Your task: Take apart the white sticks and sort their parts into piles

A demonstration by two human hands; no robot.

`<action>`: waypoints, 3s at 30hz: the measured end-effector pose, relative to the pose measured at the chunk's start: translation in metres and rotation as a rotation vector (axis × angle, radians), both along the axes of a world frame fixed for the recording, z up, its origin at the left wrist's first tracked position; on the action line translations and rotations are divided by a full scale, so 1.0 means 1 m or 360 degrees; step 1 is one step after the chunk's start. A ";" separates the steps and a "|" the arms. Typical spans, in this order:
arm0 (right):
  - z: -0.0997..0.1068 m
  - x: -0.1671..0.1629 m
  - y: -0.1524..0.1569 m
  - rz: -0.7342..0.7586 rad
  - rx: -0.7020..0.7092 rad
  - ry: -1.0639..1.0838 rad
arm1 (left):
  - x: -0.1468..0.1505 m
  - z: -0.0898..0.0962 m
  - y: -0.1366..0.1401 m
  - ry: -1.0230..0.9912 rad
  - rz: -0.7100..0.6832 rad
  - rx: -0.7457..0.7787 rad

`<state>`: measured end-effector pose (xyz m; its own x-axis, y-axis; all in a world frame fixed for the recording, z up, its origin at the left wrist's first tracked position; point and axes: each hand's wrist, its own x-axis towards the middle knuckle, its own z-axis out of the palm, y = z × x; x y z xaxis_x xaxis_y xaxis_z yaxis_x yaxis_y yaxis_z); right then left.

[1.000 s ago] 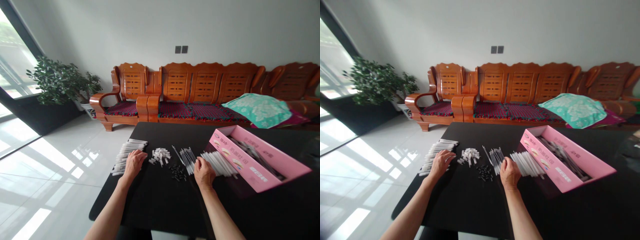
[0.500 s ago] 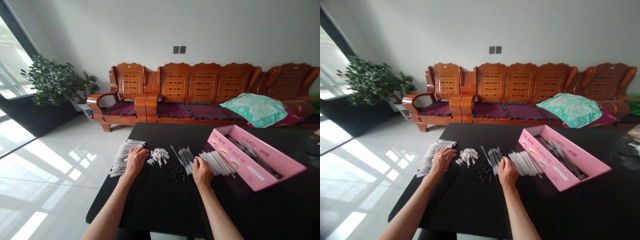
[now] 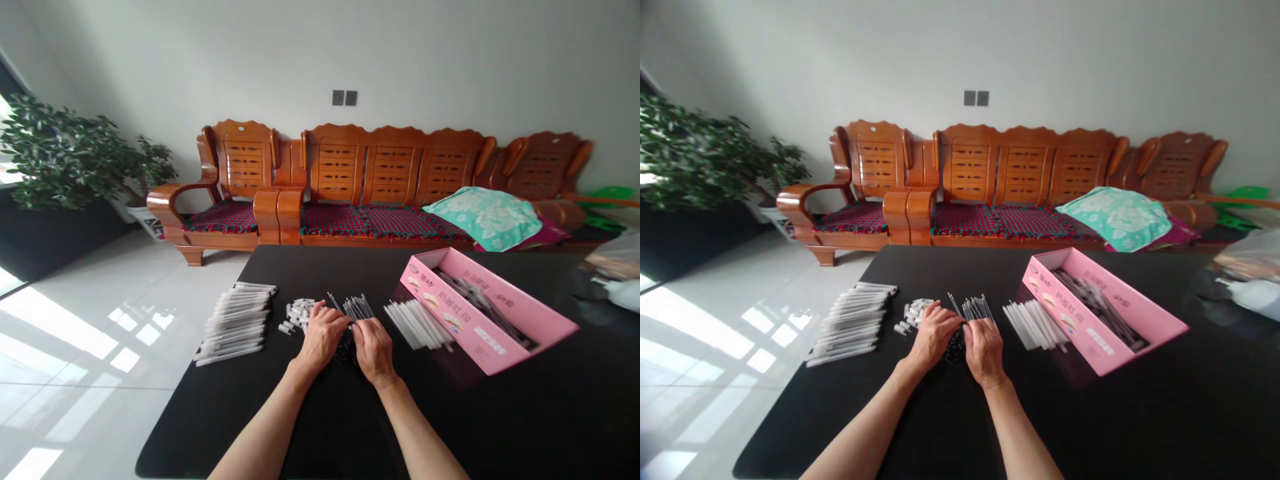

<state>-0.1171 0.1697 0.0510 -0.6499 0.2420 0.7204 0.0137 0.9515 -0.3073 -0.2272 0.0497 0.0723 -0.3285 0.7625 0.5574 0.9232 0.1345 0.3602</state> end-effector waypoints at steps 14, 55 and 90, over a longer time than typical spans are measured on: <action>-0.003 0.002 0.006 0.0028 -0.0279 0.0348 | 0.001 -0.013 -0.002 -0.1573 0.0119 0.0506; -0.009 -0.005 -0.004 0.0182 -0.0057 -0.0032 | -0.017 -0.029 -0.002 -0.2391 0.0010 0.1115; -0.001 -0.001 -0.008 0.0278 -0.0029 -0.0195 | -0.025 -0.022 -0.010 -0.2370 0.0181 0.1318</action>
<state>-0.1179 0.1615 0.0498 -0.7655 0.1304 0.6301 -0.1127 0.9369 -0.3309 -0.2517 0.0392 0.0502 -0.9207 0.3866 -0.0533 -0.2508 -0.4817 0.8397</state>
